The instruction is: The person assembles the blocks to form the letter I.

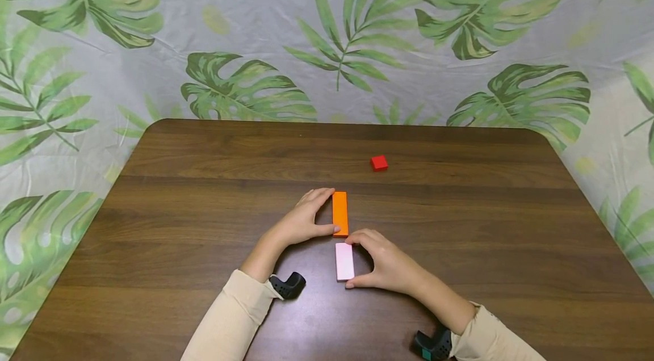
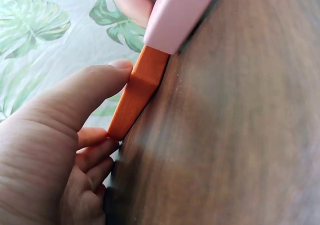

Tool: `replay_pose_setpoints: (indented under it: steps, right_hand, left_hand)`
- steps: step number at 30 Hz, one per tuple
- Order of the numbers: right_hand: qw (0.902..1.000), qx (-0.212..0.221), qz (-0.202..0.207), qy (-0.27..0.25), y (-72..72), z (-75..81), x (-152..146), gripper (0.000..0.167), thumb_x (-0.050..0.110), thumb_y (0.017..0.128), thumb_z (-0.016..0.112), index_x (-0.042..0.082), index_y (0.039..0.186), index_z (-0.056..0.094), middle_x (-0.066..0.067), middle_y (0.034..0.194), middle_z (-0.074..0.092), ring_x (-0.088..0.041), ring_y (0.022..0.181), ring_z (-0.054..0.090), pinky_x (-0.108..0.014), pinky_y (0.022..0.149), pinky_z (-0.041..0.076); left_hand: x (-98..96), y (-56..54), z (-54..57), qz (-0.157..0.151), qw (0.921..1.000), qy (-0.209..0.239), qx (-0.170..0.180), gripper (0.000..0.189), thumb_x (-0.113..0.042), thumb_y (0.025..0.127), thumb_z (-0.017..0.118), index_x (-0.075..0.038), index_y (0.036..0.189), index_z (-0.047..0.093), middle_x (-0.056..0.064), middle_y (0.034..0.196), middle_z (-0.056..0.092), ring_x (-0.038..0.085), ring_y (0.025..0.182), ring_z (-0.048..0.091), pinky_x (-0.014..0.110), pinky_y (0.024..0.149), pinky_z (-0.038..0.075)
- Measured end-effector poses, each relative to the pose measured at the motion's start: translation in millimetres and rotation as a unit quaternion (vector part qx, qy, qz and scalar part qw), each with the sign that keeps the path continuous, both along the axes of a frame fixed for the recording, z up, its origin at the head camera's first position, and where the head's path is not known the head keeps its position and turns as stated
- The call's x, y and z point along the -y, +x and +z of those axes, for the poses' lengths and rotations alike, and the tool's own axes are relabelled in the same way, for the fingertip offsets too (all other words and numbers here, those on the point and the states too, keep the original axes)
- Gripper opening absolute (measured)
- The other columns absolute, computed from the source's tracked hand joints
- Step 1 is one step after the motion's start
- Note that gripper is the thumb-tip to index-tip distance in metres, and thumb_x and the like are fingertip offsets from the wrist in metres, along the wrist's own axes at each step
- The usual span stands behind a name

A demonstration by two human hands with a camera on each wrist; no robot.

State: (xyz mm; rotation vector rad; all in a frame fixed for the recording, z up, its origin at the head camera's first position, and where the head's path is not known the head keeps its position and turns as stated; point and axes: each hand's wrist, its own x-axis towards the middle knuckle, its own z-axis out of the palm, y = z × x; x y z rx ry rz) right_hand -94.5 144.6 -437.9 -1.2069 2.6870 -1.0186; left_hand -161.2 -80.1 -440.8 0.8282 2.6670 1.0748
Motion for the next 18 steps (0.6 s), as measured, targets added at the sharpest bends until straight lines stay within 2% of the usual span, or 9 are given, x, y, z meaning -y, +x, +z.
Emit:
replay_pose_setpoints:
  steps: [11,18]
  right_hand:
    - [0.9997,-0.021,-0.004,0.008,-0.7,-3.4,3.4,0.069,0.053,0.063,0.073,0.010,0.112,0.052,0.005,0.110,0.049,-0.013,0.105,0.044,-0.032,0.091,0.037]
    - [0.9996,-0.015,-0.006,0.022,-0.5,-2.2,2.6,0.078,0.057,0.063,0.072,0.010,0.120,0.047,0.008,0.111,0.047,-0.011,0.103,0.042,-0.033,0.089,0.037]
  left_hand:
    - [-0.4,0.2,1.3,-0.006,0.9999,0.007,-0.013,0.079,-0.033,0.075,0.069,-0.001,0.137,0.034,0.015,0.137,0.035,0.031,0.128,0.025,0.043,0.105,0.017]
    - [-0.3,0.4,1.0,-0.004,0.9999,0.011,-0.007,0.079,-0.034,0.075,0.069,-0.002,0.138,0.033,0.013,0.138,0.035,0.030,0.129,0.024,0.043,0.105,0.017]
